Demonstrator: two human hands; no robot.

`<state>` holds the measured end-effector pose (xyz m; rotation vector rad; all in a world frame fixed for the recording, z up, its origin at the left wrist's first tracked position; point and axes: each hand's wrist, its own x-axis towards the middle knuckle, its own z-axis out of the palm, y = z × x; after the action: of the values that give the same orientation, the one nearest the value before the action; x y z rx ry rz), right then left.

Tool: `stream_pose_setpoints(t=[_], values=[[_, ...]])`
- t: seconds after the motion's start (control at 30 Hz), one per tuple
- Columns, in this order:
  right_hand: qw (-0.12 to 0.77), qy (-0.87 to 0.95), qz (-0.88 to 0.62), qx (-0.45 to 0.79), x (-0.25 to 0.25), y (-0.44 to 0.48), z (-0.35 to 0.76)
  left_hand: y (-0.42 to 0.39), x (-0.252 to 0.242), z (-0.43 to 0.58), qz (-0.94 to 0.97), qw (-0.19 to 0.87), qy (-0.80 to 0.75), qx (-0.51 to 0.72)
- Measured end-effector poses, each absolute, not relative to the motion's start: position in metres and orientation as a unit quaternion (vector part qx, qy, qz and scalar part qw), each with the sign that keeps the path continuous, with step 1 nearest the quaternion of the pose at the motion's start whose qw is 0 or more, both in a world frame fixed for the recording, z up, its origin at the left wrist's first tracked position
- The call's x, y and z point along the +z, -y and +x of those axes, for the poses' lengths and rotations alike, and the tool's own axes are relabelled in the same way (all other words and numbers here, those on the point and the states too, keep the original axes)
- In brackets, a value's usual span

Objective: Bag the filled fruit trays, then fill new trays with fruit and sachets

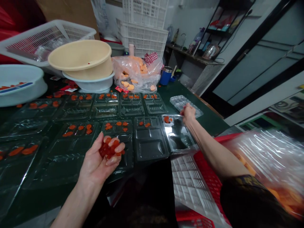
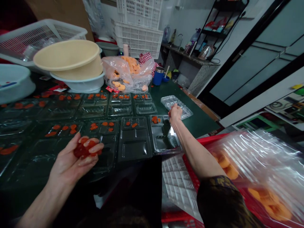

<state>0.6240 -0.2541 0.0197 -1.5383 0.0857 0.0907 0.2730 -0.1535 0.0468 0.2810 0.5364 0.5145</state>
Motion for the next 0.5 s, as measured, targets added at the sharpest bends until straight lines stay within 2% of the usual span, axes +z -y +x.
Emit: stream_pose_setpoints(t=[0.2,0.5], values=[[0.717,-0.029,-0.696,0.017,0.015,0.255,0.627,0.154,0.045,0.273,0.139,0.917,-0.271,0.259],[0.684,0.032,-0.727,0.053,0.015,0.264,0.632,0.153,0.046,0.269,0.141,0.918,-0.262,0.263]])
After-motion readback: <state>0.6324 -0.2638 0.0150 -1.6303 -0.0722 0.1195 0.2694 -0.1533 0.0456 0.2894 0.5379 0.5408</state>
